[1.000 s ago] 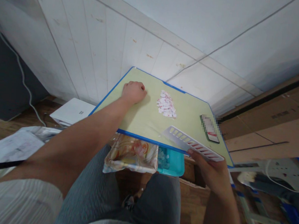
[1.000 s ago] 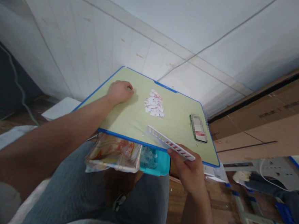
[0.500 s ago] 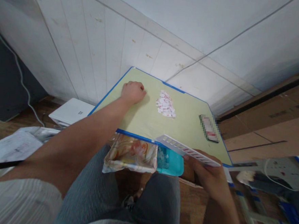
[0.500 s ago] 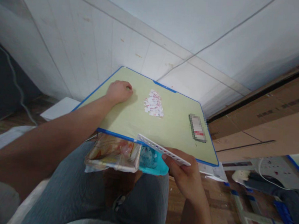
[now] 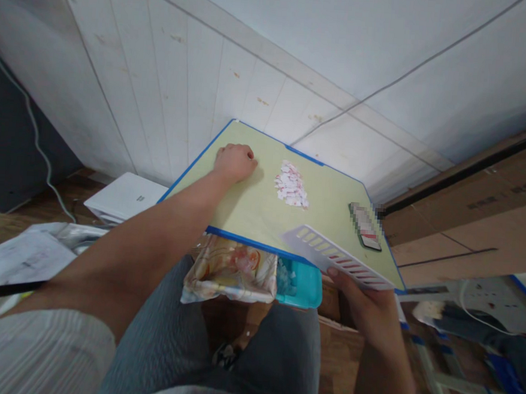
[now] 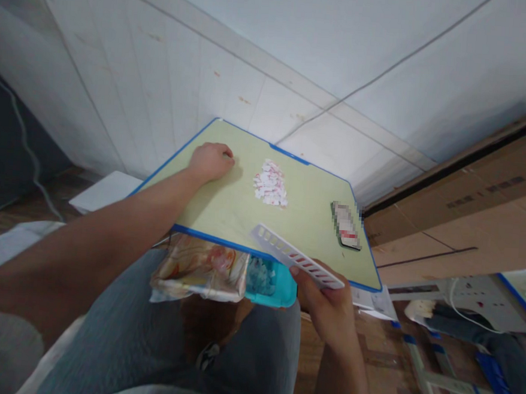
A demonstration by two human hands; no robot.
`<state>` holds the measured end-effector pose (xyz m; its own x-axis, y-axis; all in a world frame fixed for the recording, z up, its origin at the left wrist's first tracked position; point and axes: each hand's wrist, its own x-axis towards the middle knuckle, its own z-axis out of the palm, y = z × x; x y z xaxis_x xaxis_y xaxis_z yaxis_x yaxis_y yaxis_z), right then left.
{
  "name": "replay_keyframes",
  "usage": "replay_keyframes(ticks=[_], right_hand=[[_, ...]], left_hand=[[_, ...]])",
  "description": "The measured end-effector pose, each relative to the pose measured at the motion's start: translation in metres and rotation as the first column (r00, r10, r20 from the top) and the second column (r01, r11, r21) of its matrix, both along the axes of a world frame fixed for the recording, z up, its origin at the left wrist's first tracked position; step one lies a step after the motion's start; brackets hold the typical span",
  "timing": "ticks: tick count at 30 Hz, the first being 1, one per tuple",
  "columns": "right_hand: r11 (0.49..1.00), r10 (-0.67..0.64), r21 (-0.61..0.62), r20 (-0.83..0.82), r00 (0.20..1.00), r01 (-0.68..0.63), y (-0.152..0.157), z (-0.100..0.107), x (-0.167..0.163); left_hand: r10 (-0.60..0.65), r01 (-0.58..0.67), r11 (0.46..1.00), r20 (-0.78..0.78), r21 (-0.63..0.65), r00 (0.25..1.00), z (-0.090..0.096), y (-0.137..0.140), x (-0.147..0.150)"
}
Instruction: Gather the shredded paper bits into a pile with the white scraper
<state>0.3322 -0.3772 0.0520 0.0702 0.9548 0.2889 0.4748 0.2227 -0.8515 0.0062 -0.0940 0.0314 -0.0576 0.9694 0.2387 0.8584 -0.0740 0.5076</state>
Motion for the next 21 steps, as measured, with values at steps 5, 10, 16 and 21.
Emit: replay_keyframes(ticks=[5,10,16,21], right_hand=[[0.987,-0.155,0.034,-0.071,0.985,0.158,-0.011,-0.004,-0.003],[0.954,-0.301,-0.029,-0.125,0.945,0.3,-0.03,-0.007,-0.012],[0.916,-0.401,-0.158,-0.376,0.836,0.368,-0.021,-0.025,-0.018],[0.93,-0.361,-0.227,-0.434,0.825,0.288,-0.002,-0.028,-0.025]], left_hand=[[0.002,-0.002,1.0,0.005,0.01,1.0,0.0,0.001,-0.001],[-0.009,0.009,1.0,0.025,0.01,1.0,0.0,0.003,-0.002],[0.007,-0.018,0.997,0.143,0.078,0.99,-0.001,0.003,-0.009],[0.003,-0.029,0.994,0.243,0.105,0.97,0.011,-0.007,-0.006]])
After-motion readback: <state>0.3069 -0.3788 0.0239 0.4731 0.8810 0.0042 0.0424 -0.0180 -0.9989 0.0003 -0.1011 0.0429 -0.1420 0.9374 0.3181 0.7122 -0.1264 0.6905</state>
